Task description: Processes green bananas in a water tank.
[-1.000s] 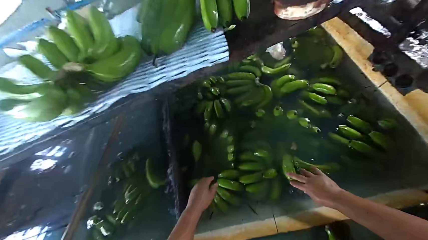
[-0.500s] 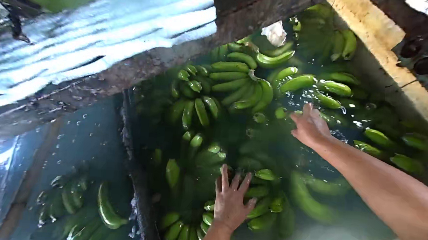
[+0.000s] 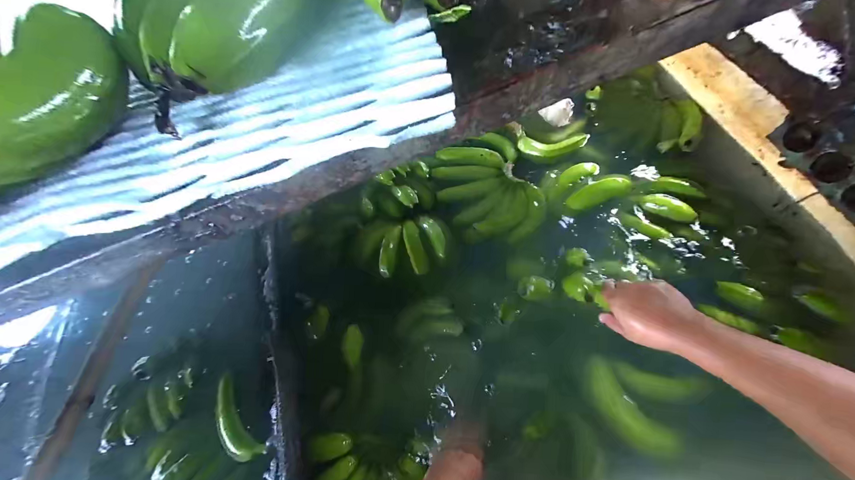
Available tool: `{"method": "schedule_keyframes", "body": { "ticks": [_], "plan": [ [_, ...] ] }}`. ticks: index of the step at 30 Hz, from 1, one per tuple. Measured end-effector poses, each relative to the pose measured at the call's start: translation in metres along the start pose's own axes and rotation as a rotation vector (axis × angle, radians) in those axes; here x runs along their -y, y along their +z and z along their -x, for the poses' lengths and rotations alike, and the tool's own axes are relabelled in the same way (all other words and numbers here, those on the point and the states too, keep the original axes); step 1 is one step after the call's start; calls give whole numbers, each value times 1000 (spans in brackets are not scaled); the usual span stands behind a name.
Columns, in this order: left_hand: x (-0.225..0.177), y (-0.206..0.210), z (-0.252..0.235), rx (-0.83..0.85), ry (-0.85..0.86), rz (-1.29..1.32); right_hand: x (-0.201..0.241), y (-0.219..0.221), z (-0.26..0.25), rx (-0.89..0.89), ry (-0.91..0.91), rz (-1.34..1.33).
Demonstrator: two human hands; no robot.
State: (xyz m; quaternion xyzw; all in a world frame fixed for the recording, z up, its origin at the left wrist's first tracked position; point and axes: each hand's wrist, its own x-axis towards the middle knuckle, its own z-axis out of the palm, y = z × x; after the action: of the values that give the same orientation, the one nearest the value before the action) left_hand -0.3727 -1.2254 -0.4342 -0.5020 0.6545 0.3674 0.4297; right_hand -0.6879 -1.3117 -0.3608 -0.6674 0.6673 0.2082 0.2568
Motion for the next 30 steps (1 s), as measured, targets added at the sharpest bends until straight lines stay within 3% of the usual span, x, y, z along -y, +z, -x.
{"method": "schedule_keyframes", "body": {
  "ticks": [4, 6, 9, 10, 13, 16, 18, 22, 27, 30],
  "plan": [
    [13, -2, 8, 71, 30, 90, -8, -46, 42, -79, -79, 106],
    [29, -11, 6, 58, 139, 144, -31, -70, 51, -206, -158, 167],
    [59, -54, 19, -197, 331, 401, -75, -104, 35, -387, -317, 166],
    [66, -77, 29, -317, 309, 479, -85, -113, 24, -392, -327, 149],
    [74, -150, 39, -747, 128, 464, -79, -109, -13, -463, -96, -38],
    [82, -206, 7, -902, -74, 380, -44, -57, -41, -702, -8, -165],
    [91, -222, -21, -898, -148, 378, -15, -13, -47, -616, -77, -215],
    [101, -226, -57, -909, -161, 430, 19, 44, -51, 20, -150, -144],
    [97, -211, -60, -859, -214, 525, 18, 49, -64, 73, -110, -83],
    [86, -186, -51, -961, -216, 661, 10, 28, -65, 41, -219, -192]
  ]
}}
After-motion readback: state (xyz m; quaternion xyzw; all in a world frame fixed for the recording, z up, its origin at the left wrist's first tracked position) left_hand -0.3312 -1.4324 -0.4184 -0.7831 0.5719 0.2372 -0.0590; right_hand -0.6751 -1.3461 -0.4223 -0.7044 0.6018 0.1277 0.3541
